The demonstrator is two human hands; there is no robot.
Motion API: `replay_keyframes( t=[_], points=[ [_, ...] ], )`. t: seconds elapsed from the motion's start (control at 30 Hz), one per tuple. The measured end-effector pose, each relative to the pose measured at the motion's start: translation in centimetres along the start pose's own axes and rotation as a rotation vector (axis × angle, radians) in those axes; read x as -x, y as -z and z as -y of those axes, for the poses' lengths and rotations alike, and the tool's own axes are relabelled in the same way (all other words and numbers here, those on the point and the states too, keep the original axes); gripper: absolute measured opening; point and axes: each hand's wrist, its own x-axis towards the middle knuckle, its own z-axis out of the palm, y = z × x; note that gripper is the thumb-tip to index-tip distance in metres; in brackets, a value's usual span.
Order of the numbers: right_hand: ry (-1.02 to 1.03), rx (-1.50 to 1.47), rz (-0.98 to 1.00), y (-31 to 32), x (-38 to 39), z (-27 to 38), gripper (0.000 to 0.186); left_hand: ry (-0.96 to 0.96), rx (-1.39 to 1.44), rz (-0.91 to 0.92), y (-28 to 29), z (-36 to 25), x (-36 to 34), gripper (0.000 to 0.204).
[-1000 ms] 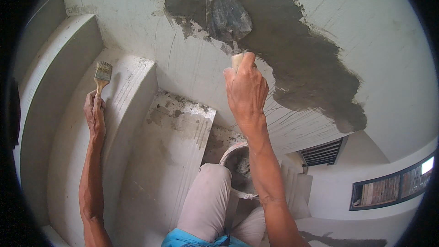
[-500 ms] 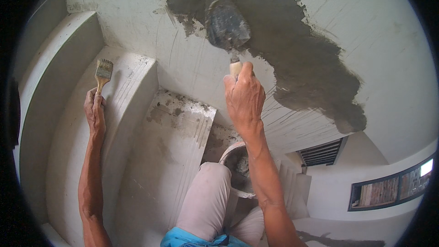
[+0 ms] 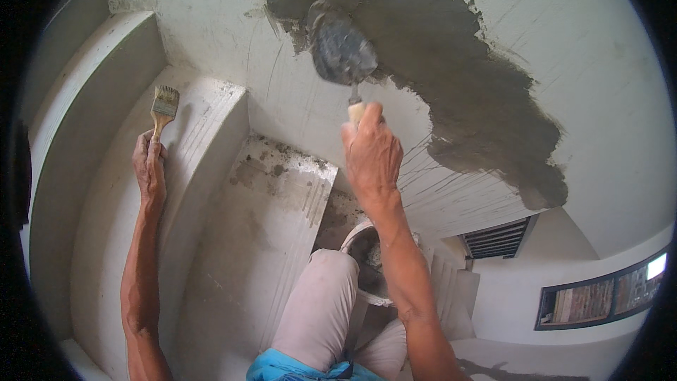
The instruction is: The person applies plaster to a wall using a trowel and a bucket. They repeatedly scoop plaster from the bucket and spread it onto the wall surface, smoothing it with the trowel. A brush is held in the other hand but not used during the clip.
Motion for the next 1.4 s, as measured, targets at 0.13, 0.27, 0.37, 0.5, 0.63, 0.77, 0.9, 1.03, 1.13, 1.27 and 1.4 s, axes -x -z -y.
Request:
replay_keyframes(
  t=[0.13, 0.27, 0.37, 0.5, 0.63, 0.77, 0.9, 1.03, 1.13, 1.27, 1.4],
  points=[
    [-0.016, 0.036, -0.049, -0.5, -1.5, 0.0, 0.023, 0.004, 0.0, 0.006, 0.2, 0.0, 0.0, 0.027],
    [-0.022, 0.119, 0.111, -2.5, 0.1, 0.0, 0.024, -0.022, 0.016, -0.01, 0.0, 0.4, -0.1, 0.026],
    [0.016, 0.075, 0.156, -2.4, 0.9, -0.2, 0.024, -0.019, 0.013, -0.012, 0.0, 0.7, -0.3, 0.025],
    [0.057, 0.041, 0.054, -0.5, 0.1, 0.7, 0.024, -0.002, 0.008, -0.017, 0.0, 0.2, 0.0, 0.026],
    [0.065, 0.077, -0.008, -1.4, -1.7, 1.0, 0.022, -0.016, 0.01, -0.022, 0.1, 0.4, -0.1, 0.027],
    [0.07, 0.148, 0.186, -3.5, -0.5, 1.0, 0.019, 0.007, 0.005, -0.018, -0.1, 0.1, -0.2, 0.026],
    [0.102, 0.036, 0.199, -3.9, 0.8, 0.6, 0.021, -0.016, 0.006, -0.022, -0.1, 0.6, -0.2, 0.025],
    [0.055, -0.073, 0.104, -1.9, -0.2, 1.4, 0.022, 0.015, 0.015, -0.002, 0.0, 0.2, -0.1, 0.025],
    [0.072, -0.154, -0.044, -0.8, -1.1, 1.8, 0.022, -0.006, -0.001, -0.021, 0.1, 0.2, -0.1, 0.025],
    [0.057, -0.165, -0.149, 0.0, -2.6, 2.0, 0.022, -0.008, 0.016, -0.012, 0.0, 0.4, -0.1, 0.024],
    [0.062, -0.08, -0.218, -0.5, -4.0, 2.6, 0.022, -0.005, 0.002, -0.008, 0.1, 0.1, 0.0, 0.024]
  ],
)
